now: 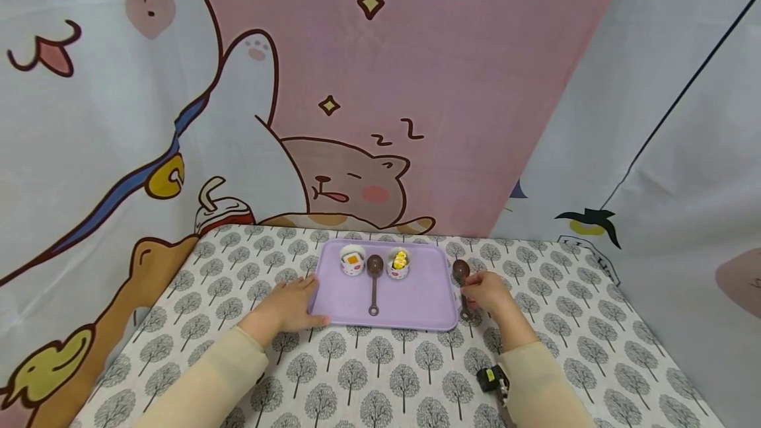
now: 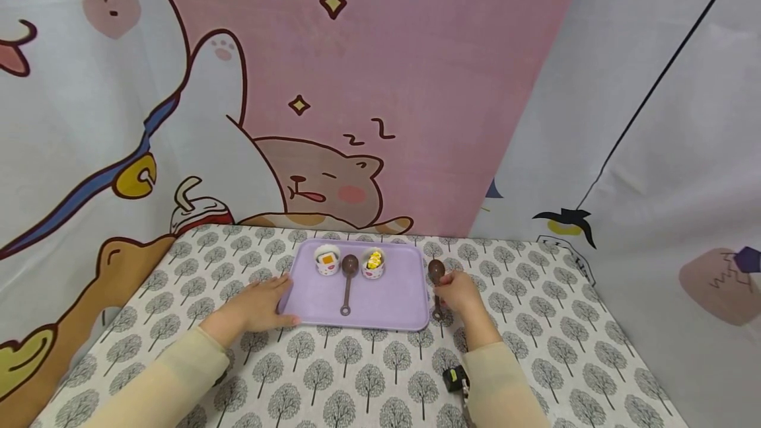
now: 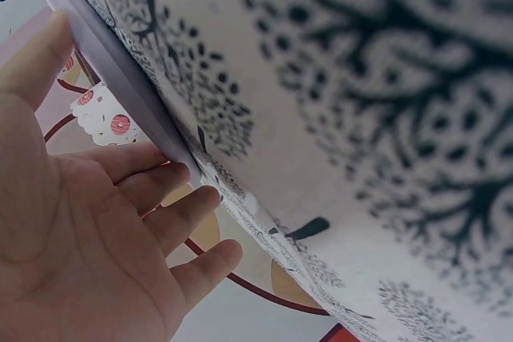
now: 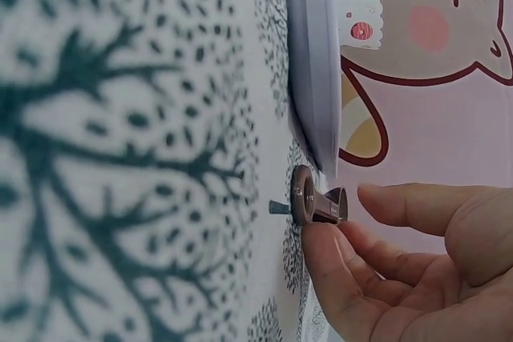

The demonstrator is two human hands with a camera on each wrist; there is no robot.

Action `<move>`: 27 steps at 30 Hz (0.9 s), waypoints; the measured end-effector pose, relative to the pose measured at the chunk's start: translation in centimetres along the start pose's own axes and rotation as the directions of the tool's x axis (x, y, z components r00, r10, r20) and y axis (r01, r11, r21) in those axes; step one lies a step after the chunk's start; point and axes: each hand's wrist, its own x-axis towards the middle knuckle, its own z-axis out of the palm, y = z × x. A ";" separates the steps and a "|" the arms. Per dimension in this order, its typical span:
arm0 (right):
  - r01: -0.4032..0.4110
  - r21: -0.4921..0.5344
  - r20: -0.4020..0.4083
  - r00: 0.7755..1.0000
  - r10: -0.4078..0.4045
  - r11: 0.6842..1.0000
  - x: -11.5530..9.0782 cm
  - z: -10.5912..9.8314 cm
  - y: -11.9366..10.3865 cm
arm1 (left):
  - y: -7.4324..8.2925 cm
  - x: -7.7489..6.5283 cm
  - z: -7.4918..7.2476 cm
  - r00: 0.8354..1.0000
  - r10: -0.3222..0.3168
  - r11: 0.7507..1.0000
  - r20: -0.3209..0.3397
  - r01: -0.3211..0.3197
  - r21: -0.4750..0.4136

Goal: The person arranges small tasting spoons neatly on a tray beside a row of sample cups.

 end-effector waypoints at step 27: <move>-0.013 -0.109 0.032 0.999 0.017 0.994 0.7 0.4 0.3 | 0.0 -0.1 -0.1 1.000 0.009 1.000 -0.008 -0.009 -0.009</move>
